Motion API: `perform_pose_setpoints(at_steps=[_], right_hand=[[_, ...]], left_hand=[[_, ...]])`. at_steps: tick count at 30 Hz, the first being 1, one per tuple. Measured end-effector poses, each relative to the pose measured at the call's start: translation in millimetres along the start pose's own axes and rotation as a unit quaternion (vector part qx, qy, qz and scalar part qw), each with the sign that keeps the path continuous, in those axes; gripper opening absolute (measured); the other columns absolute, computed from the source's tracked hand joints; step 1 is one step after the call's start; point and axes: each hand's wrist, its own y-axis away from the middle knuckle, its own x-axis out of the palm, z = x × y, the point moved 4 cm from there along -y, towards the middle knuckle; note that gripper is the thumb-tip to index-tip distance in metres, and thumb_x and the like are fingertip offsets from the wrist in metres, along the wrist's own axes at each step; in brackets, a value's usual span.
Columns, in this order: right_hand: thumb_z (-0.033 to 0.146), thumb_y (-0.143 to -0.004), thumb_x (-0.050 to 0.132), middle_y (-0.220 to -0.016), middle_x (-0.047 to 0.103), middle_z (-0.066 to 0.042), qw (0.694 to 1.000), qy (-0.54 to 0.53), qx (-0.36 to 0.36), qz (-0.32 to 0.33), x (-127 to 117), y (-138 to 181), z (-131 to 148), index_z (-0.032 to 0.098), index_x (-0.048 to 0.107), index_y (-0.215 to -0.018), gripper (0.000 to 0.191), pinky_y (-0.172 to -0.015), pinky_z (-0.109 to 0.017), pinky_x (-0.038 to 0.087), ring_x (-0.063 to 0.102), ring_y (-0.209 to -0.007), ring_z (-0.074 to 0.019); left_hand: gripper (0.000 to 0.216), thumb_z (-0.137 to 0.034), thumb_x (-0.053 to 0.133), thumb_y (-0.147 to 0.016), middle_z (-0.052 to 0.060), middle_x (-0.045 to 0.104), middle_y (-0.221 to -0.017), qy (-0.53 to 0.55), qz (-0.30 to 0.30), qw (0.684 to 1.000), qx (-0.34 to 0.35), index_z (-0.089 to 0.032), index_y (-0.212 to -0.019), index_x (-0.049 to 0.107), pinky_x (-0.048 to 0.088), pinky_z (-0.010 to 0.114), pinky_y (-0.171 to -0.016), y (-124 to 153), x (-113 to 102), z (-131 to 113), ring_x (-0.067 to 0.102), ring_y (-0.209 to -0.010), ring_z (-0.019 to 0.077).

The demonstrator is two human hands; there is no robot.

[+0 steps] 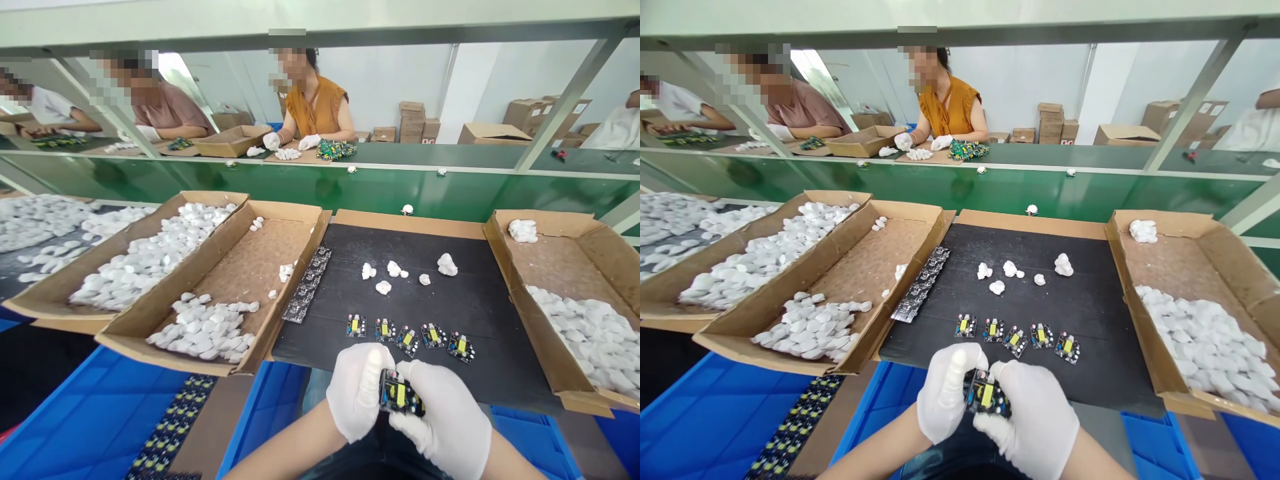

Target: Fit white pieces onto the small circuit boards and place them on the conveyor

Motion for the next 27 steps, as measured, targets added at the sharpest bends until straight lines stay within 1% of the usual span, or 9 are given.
perform_pose_setpoints(at_steps=[2, 5, 9, 13, 15, 17, 20, 24, 27], right_hand=[[0.058, -0.088, 0.038, -0.071, 0.063, -0.004, 0.999, -0.032, 0.006, -0.003, -2, -3, -2, 0.018, 0.056, -0.087, 0.044, -0.055, -0.029, 0.037, 0.059, -0.059, -0.0198], [0.048, -0.081, 0.058, -0.079, 0.067, -0.005, 0.998, 0.011, 0.064, 0.001, -10, -9, -15, 0.019, 0.059, -0.093, 0.030, -0.061, -0.031, 0.043, 0.064, -0.068, -0.0224], [0.031, -0.078, 0.063, -0.097, 0.069, -0.006, 0.988, 0.074, 0.136, 0.001, -25, -14, -38, 0.023, 0.057, -0.108, 0.031, -0.069, -0.033, 0.047, 0.066, -0.080, -0.0242], [0.030, -0.079, 0.062, -0.100, 0.069, -0.006, 0.982, 0.080, 0.165, 0.043, -25, -15, -46, 0.024, 0.057, -0.113, 0.034, -0.073, -0.033, 0.048, 0.066, -0.085, -0.0238], [0.033, -0.079, 0.062, -0.099, 0.068, -0.007, 0.980, 0.092, 0.165, 0.069, -20, -16, -45, 0.024, 0.058, -0.113, 0.036, -0.075, -0.033, 0.047, 0.065, -0.085, -0.0243], [0.036, -0.079, 0.063, -0.095, 0.068, -0.007, 0.977, 0.108, 0.161, 0.090, -15, -20, -43, 0.025, 0.057, -0.117, 0.040, -0.072, -0.032, 0.046, 0.065, -0.083, -0.0248], [0.038, -0.078, 0.064, -0.089, 0.066, -0.008, 0.977, 0.100, 0.155, 0.105, -9, -30, -40, 0.024, 0.055, -0.119, 0.045, -0.067, -0.031, 0.043, 0.064, -0.079, -0.0247], [0.032, -0.079, 0.059, -0.084, 0.066, -0.006, 0.983, 0.021, 0.154, 0.096, -1, -43, -34, 0.018, 0.061, -0.098, 0.023, -0.067, -0.029, 0.042, 0.063, -0.076, -0.0223], [0.032, -0.076, 0.062, -0.089, 0.065, -0.008, 0.990, 0.005, 0.131, 0.059, 2, -45, -31, 0.017, 0.059, -0.103, 0.031, -0.071, -0.033, 0.044, 0.062, -0.081, -0.0241]], left_hand=[[0.056, -0.029, 0.008, -0.096, 0.002, 0.052, -0.052, 0.030, -0.012, 0.999, -0.014, -0.018, -0.061, 0.050, 0.037, 0.025, -0.052, -3, -3, 3, 0.048, -0.049, 0.0120], [0.050, -0.035, 0.019, -0.095, 0.004, 0.057, -0.061, -0.061, 0.005, 0.998, -0.022, -0.018, -0.068, 0.056, 0.041, 0.028, -0.061, -19, -10, 14, 0.055, -0.060, 0.0155], [0.037, -0.035, 0.031, -0.094, 0.004, 0.061, -0.074, -0.228, 0.125, 0.957, -0.133, -0.020, -0.077, 0.060, 0.043, 0.031, -0.068, -46, -6, 49, 0.059, -0.075, 0.0202], [0.037, -0.042, 0.036, -0.092, 0.006, 0.064, -0.081, -0.284, 0.194, 0.926, -0.156, -0.021, -0.084, 0.066, 0.044, 0.036, -0.070, -52, 9, 66, 0.060, -0.081, 0.0245], [0.037, -0.042, 0.038, -0.091, 0.008, 0.066, -0.086, -0.294, 0.180, 0.928, -0.138, -0.021, -0.087, 0.068, 0.043, 0.041, -0.074, -49, 13, 64, 0.059, -0.086, 0.0270], [0.034, -0.040, 0.041, -0.090, 0.009, 0.066, -0.094, -0.290, 0.132, 0.942, -0.107, -0.021, -0.093, 0.068, 0.041, 0.044, -0.082, -45, 12, 56, 0.058, -0.092, 0.0278], [0.035, -0.039, 0.039, -0.090, 0.008, 0.066, -0.103, -0.239, 0.068, 0.968, -0.020, -0.020, -0.105, 0.064, 0.039, 0.044, -0.089, -39, 9, 36, 0.057, -0.097, 0.0261], [0.044, -0.043, 0.027, -0.092, 0.005, 0.067, -0.076, -0.198, 0.058, 0.977, 0.054, -0.017, -0.100, 0.063, 0.043, 0.035, -0.066, -31, 16, 18, 0.060, -0.070, 0.0213], [0.044, -0.030, 0.023, -0.093, 0.004, 0.062, -0.061, -0.230, -0.004, 0.972, 0.038, -0.018, -0.076, 0.063, 0.040, 0.034, -0.060, -28, 17, 21, 0.057, -0.058, 0.0192]])
